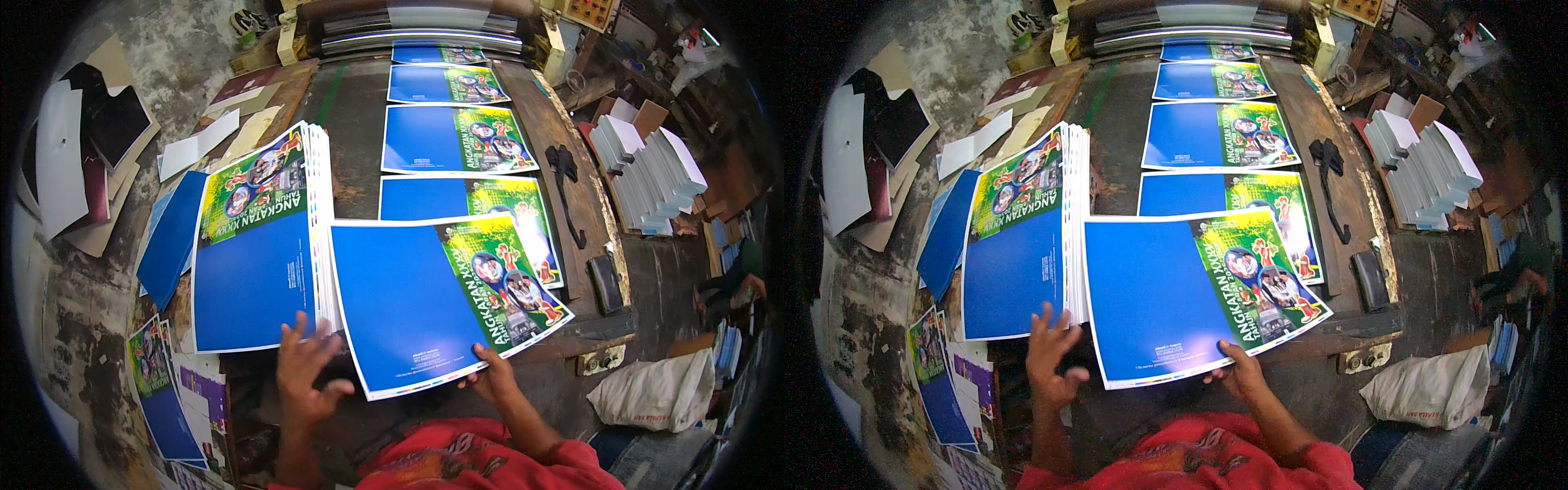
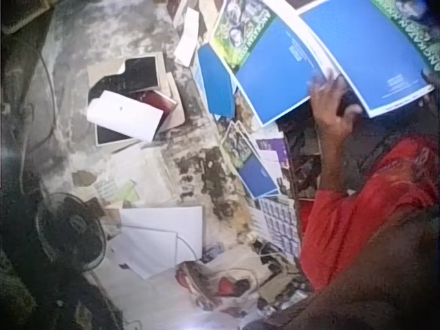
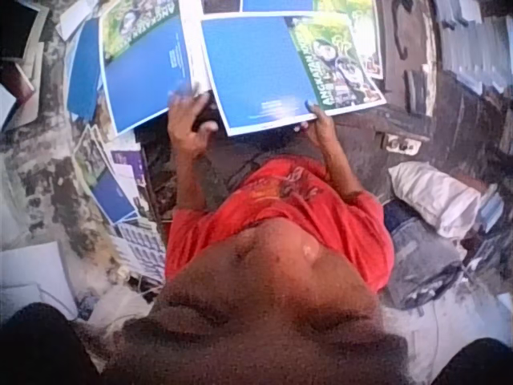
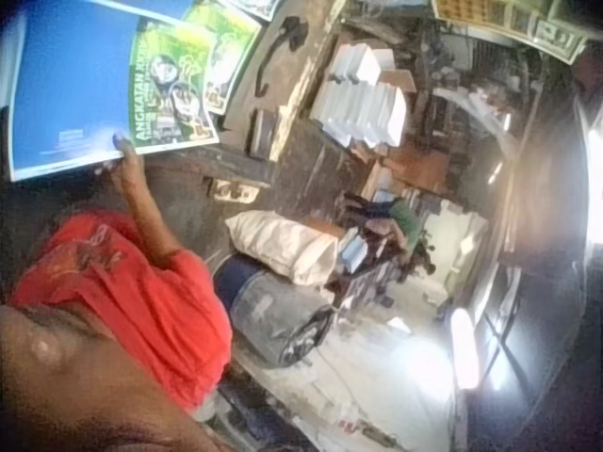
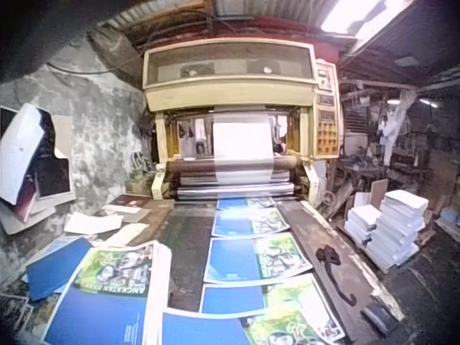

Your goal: The person organizes printed paper covers on a workstation by hand, lifting them from the machine bed and placing them onto a stack.

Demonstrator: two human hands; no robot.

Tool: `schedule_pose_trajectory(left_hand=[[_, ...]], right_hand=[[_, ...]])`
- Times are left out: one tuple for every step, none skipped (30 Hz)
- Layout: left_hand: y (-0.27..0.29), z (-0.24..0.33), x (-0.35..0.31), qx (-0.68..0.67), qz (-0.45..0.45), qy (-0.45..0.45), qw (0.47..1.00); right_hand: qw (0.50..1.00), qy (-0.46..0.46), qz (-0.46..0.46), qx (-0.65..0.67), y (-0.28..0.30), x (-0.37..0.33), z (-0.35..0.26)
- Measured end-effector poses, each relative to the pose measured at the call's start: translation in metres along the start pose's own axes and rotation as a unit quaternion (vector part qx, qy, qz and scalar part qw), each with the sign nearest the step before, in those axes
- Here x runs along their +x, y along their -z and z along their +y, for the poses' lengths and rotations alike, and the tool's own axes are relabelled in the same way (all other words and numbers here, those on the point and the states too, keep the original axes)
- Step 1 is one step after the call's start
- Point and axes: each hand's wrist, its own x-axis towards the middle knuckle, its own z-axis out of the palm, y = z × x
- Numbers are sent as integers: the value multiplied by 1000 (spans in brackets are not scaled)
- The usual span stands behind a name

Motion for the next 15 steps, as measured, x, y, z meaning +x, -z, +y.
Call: schedule_pose_trajectory(left_hand=[[-1, -6, 1, 36, 6, 31, 999], [-4, -12, 2, 74, 21, 62, 995], [-7, -18, 3, 129, 24, 97, 987], [-8, -24, 2, 163, 18, 99, 981], [-10, -30, 1, 162, 33, 86, 983], [-11, -35, 0, 176, 35, 74, 981], [-12, -38, -2, 187, 50, 53, 980], [-13, -40, -4, 182, 76, 47, 979], [-14, -41, -6, 170, 81, 63, 980], [-14, -42, -7, 161, 90, 69, 980], [-14, -41, -8, 153, 93, 81, 981], [-13, -40, -9, 136, 96, 85, 982], [-12, -39, -9, 121, 94, 95, 984], [-10, -38, -9, 110, 93, 105, 984], [-9, -36, -8, 96, 91, 108, 985]], right_hand=[[1000, -13, 26, 6, 8, -3, 9], [998, -27, 55, 6, 17, -10, 20], [998, -47, 38, 2, 26, -15, 29], [997, -61, 54, -17, 33, -23, 41], [990, -82, 103, -43, 40, -30, 51], [994, -60, 71, -58, 45, -39, 59], [995, -76, 66, -30, 49, -46, 66], [994, -87, 62, -4, 51, -54, 72], [993, -101, 50, 37, 54, -61, 76], [990, -114, 83, 7, 53, -66, 79], [991, -107, 77, 6, 53, -69, 81], [991, -101, 82, 13, 51, -71, 82], [991, -96, 87, 20, 49, -71, 81], [994, -85, 68, 23, 47, -69, 80], [997, -61, 48, -1, 45, -66, 77]])
